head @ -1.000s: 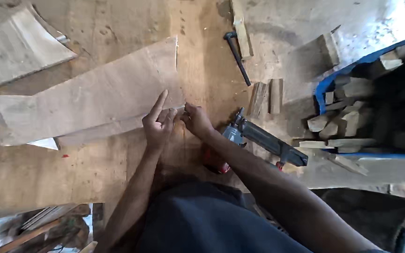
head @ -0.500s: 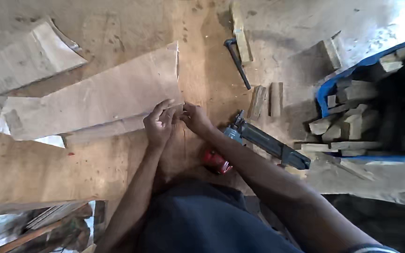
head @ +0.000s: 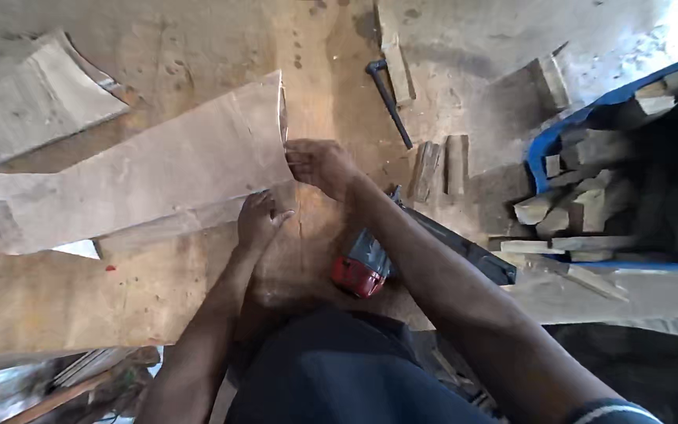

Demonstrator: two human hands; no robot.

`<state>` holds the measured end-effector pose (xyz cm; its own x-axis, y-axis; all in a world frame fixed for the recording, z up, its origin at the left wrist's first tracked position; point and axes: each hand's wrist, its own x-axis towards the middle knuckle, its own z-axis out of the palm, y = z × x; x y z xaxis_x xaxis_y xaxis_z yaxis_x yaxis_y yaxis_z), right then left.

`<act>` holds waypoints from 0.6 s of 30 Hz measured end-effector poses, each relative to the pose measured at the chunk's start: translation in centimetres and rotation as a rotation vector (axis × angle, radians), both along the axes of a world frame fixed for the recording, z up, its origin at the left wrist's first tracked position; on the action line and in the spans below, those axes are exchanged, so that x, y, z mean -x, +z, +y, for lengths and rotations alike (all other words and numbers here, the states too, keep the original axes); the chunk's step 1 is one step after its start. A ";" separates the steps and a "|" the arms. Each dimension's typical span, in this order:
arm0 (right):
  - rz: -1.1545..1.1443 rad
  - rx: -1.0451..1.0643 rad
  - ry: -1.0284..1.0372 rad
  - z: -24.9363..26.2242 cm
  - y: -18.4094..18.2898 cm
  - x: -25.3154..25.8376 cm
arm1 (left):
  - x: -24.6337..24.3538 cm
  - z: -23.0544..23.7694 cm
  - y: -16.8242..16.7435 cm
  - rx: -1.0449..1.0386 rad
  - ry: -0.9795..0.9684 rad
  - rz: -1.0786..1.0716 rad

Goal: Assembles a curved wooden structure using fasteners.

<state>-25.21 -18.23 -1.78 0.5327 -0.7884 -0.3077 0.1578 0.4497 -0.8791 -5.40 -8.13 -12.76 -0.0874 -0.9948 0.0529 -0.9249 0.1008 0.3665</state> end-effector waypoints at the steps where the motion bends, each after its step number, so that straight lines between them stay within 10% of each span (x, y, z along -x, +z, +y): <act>1: 0.068 0.002 0.009 0.0 0.8 -0.5 | 0.0 0.1 -0.5 0.028 0.012 0.017; 18: 0.361 0.251 0.105 -0.2 1.7 -1.3 | 1.6 -0.6 1.6 -0.127 0.275 -0.078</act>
